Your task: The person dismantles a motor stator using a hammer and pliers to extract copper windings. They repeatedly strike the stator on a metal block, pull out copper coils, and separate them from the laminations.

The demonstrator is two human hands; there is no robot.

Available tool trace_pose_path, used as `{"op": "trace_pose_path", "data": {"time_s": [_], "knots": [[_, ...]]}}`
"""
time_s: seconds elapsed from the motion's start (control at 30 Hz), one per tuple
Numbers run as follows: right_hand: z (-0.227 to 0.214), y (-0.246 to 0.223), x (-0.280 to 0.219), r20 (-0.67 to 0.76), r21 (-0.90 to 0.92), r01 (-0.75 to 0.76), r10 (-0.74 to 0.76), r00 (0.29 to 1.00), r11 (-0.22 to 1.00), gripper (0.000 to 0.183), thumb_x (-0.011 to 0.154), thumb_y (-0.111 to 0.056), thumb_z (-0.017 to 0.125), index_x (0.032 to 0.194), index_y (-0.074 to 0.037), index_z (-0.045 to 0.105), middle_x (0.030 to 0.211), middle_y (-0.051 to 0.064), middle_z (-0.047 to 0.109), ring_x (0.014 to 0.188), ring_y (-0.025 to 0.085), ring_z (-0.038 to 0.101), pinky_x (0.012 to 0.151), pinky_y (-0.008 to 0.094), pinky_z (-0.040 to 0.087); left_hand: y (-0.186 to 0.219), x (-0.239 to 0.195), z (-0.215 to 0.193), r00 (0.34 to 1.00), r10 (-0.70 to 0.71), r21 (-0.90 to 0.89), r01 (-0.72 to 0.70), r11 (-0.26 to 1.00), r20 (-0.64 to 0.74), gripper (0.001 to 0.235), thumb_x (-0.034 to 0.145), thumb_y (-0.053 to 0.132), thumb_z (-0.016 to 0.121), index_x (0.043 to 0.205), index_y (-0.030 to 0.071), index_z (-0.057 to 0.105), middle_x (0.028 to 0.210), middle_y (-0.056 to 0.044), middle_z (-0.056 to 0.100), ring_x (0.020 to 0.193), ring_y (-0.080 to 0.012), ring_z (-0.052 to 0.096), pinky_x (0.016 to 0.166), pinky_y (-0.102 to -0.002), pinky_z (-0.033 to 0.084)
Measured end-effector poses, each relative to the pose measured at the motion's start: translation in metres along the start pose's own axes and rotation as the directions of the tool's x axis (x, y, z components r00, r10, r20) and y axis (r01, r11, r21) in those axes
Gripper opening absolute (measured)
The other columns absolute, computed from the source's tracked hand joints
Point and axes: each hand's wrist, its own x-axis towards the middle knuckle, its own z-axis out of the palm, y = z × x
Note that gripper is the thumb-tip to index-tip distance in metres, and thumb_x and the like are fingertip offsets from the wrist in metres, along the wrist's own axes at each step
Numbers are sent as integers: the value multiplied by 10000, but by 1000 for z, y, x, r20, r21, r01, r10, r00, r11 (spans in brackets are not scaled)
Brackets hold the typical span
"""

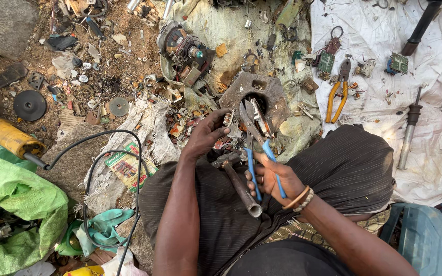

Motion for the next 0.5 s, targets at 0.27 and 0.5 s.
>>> {"op": "trace_pose_path", "data": {"time_s": [0.27,0.5], "knots": [[-21,-3,-20,-194,-703,-32,-147,970,710,925,857,-662,649,1448,33,491,964,89,653,883,212,676,804,427,588,-20,9,6,985,172,216,-161,963,-32,777,761,543,764,1461,292,539,1571,-150,495,1447,-365,458,1166,-634,359],[-40,-75,-56,-291,-934,-357,-590,753,4,942,778,-738,579,1556,-217,476,1041,129,590,904,313,640,801,530,577,-20,8,5,982,131,354,-75,932,-136,702,711,594,811,1301,269,613,1507,-130,533,1431,-383,462,1130,-677,357]]}}
